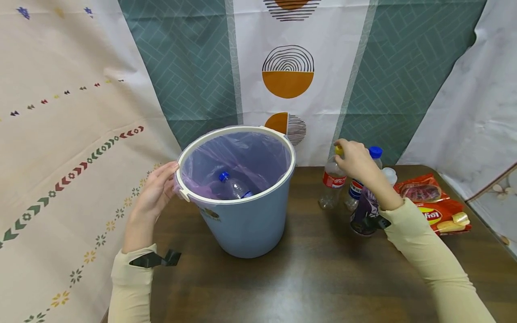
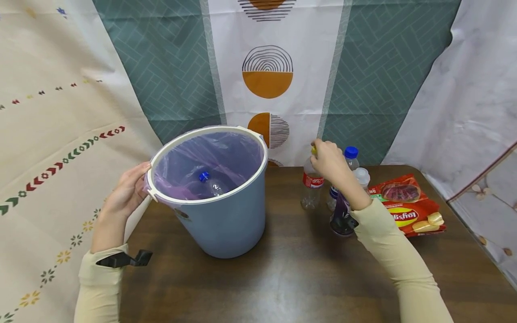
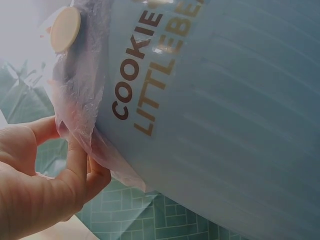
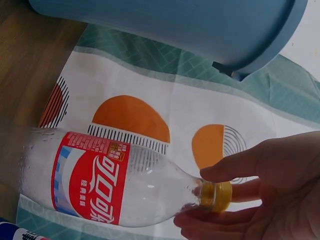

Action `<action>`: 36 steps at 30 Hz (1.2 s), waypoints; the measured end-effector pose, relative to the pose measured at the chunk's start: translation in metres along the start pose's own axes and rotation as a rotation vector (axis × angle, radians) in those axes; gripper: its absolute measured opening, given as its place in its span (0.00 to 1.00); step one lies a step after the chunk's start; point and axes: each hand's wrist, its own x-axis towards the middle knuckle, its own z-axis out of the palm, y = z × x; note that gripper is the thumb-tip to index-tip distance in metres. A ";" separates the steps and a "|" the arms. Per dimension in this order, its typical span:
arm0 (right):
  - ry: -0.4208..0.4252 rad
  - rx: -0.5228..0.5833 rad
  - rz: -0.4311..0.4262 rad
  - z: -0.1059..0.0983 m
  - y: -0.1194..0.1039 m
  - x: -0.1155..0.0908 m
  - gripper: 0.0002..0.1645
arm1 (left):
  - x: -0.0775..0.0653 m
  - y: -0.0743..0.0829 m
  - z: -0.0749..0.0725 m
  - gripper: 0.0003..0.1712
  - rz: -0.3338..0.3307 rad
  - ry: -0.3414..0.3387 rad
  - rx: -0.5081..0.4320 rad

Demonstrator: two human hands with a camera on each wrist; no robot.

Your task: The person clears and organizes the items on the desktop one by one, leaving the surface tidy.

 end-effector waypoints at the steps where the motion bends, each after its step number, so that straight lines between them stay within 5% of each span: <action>1: 0.011 0.002 -0.009 0.000 0.000 0.000 0.23 | 0.000 0.000 0.000 0.09 0.003 -0.001 0.004; 18: 0.188 0.114 -0.034 -0.010 -0.015 -0.004 0.23 | 0.001 0.000 -0.001 0.10 0.023 -0.012 0.019; 28: 0.207 0.195 -0.074 -0.018 -0.024 -0.008 0.23 | 0.002 0.000 -0.002 0.09 0.022 -0.018 0.039; 36: 0.329 0.306 -0.105 -0.026 -0.030 -0.008 0.26 | 0.002 -0.001 -0.003 0.09 0.025 -0.027 0.040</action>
